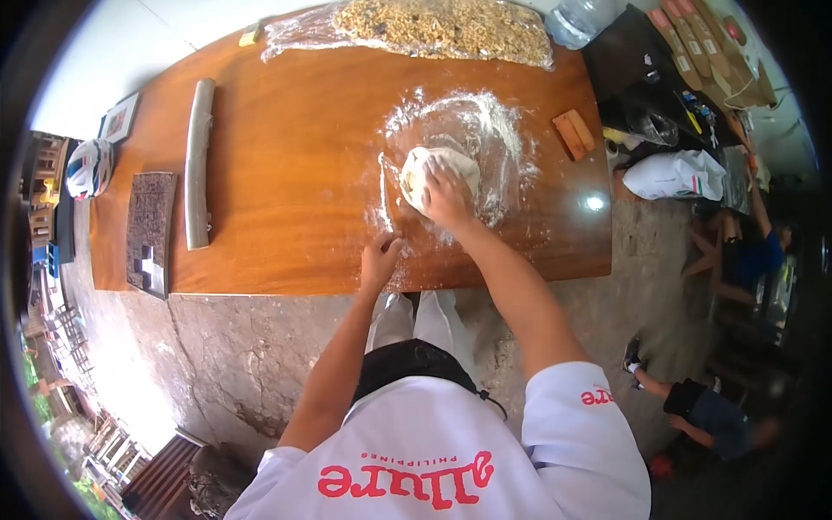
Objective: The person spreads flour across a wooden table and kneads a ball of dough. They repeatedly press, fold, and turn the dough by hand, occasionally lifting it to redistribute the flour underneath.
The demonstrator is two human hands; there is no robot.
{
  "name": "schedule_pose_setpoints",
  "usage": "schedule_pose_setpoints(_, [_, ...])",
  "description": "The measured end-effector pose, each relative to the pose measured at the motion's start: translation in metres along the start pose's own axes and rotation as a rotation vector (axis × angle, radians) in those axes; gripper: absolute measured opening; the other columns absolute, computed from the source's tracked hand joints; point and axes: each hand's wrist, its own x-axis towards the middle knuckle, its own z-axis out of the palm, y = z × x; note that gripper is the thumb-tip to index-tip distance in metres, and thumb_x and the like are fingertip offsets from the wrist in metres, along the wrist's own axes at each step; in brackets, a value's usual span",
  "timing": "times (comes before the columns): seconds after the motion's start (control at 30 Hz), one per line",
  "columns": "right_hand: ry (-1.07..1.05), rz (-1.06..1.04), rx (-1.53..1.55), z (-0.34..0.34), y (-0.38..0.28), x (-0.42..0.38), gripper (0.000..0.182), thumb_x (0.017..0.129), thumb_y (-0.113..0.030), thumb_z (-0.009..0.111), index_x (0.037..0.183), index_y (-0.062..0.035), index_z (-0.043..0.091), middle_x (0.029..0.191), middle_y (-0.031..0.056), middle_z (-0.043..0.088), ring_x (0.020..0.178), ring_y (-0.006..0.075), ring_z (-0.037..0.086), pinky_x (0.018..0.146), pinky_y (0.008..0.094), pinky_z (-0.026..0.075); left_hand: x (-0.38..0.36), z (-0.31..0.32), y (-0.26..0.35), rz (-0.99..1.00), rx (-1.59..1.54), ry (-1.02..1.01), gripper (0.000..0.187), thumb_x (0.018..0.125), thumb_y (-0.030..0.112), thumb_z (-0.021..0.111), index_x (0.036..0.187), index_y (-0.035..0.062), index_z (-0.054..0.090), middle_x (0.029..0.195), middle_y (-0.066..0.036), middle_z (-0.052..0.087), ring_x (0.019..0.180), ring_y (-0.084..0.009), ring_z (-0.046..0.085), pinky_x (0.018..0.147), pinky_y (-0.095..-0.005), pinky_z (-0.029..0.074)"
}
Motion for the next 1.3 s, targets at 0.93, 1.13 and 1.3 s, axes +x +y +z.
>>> schedule_pose_setpoints(0.93, [-0.172,1.172,1.014,0.02,0.049,0.045,0.038,0.09,-0.026,0.049,0.078,0.0079,0.063,0.075,0.025,0.065,0.069,0.0364,0.062,0.072,0.0456,0.048,0.156,0.122,0.082,0.354,0.282,0.202,0.066,0.099,0.043,0.031,0.148,0.0003,0.042,0.15,-0.019,0.046,0.14,-0.0423,0.037,0.117,-0.0516,0.023])
schedule_pose_setpoints(1.13, [-0.521,0.862,0.993,0.033,0.078,0.081,0.036,0.087,-0.024,0.05,0.078,0.0049,0.07,0.084,0.0293,0.068,0.074,0.0431,0.067,0.072,0.0505,0.05,0.154,0.125,0.085,0.274,0.229,0.22,0.078,0.097,0.055,0.035,0.152,-0.0004,0.033,0.154,-0.024,0.037,0.142,-0.0431,0.032,0.117,-0.0511,0.021])
schedule_pose_setpoints(1.3, [-0.83,0.825,0.958,0.03,0.083,0.102,0.03,0.085,-0.021,0.054,0.077,0.0012,0.071,0.084,0.0257,0.07,0.075,0.0381,0.07,0.071,0.0474,0.053,0.119,0.132,0.081,0.122,0.063,0.264,0.076,0.1,0.052,0.033,0.154,-0.0006,0.027,0.159,-0.025,0.025,0.148,-0.0408,0.021,0.12,-0.0503,0.016])
